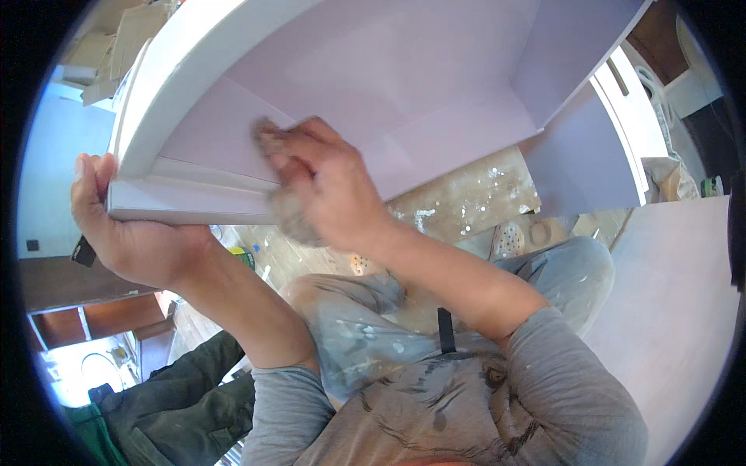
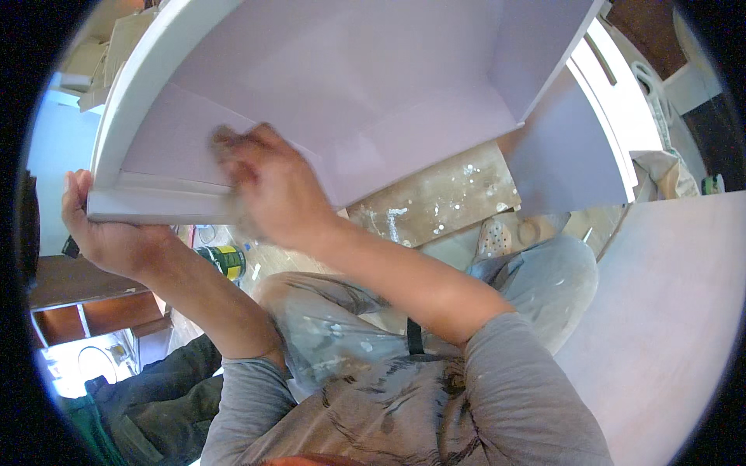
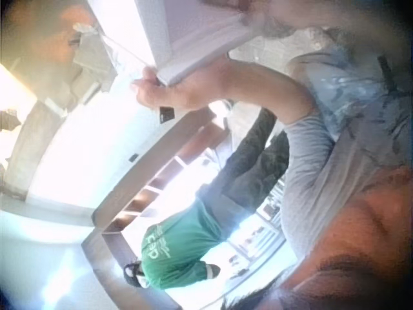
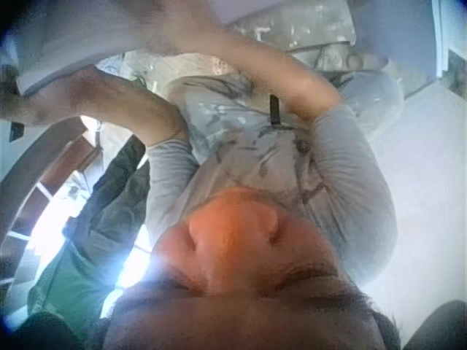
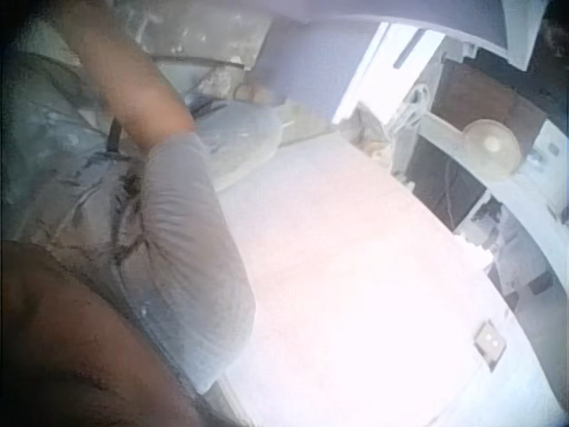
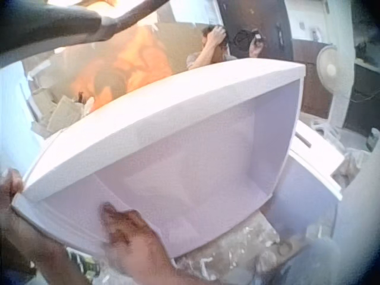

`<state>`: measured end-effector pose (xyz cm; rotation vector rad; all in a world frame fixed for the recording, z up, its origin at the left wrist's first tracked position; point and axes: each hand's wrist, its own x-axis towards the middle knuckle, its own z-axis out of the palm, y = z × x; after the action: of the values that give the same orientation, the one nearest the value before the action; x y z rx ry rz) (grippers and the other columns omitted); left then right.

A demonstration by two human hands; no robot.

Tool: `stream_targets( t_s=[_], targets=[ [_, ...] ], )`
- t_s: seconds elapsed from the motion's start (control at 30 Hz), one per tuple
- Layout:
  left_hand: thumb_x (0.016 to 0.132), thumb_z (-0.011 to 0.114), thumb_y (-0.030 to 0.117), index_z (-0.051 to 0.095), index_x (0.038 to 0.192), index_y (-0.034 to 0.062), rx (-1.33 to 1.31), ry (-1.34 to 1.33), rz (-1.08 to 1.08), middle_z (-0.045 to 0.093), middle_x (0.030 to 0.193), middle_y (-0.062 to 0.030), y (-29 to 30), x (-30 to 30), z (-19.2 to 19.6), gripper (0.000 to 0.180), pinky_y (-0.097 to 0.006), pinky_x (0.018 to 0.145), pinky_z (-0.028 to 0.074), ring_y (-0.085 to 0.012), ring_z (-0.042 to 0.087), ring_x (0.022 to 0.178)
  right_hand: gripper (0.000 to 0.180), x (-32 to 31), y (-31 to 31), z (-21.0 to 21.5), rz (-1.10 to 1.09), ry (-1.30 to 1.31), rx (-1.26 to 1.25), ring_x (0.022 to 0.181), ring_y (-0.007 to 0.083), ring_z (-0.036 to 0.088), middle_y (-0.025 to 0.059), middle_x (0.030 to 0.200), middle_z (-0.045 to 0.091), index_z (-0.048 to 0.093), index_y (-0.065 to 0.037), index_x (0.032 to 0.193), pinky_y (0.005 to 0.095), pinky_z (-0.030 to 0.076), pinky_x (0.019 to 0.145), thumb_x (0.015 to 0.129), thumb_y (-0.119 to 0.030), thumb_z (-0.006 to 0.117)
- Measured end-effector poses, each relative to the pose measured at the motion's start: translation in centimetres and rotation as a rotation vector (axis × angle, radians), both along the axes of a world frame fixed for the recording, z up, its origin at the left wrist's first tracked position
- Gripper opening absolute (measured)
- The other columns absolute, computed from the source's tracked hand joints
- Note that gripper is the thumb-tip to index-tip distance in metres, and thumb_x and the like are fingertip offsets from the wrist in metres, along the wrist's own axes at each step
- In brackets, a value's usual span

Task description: The person sits on the floor and wipes the edges of a white cabinet with a cloth. They then use a utility knife to trim the edges and apply a small strip of tape to the inside corner.

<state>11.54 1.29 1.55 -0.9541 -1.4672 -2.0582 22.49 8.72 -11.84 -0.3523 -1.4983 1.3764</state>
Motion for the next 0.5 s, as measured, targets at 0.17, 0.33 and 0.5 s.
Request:
stream_targets(
  t_s=[0.17,0.33,0.5],
  targets=[
    [0.105,0.063,0.028,0.069,0.105,0.0062,0.05,-0.059,-0.085,0.066,0.095,-0.0043,-0.3,-0.8,-0.3,0.023,-0.033,0.093,0.055,-0.0155,0.068,0.098,0.023,0.0,1.8,-2.5,0.067,-0.321,0.019,0.094,0.0352,0.067,0.019,0.106,0.068,0.073,0.001,0.12,0.042,0.053,0.086,0.104,-0.01,0.06],
    [0.104,0.064,0.03,0.068,0.103,0.0071,0.069,-0.105,-0.039,0.065,0.094,-0.0032,0.8,0.2,-0.1,0.024,-0.034,0.095,0.053,-0.0155,0.067,0.097,0.025,-0.4,0.8,1.2,-0.012,0.03,0.109,0.101,0.0351,0.068,0.0186,0.111,0.069,0.073,0.001,0.121,0.0411,0.054,0.09,0.106,-0.012,0.059],
    [0.103,0.065,0.03,0.069,0.105,0.0067,0.046,-0.017,-0.002,0.065,0.098,-0.0044,0.5,-0.2,-0.2,0.024,-0.034,0.095,0.052,-0.0168,0.066,0.1,0.028,-0.1,3.0,-1.6,0.155,-0.254,0.026,0.106,0.0347,0.069,0.0186,0.116,0.07,0.072,0.001,0.128,0.0393,0.054,0.095,0.105,-0.009,0.059]
  ],
)
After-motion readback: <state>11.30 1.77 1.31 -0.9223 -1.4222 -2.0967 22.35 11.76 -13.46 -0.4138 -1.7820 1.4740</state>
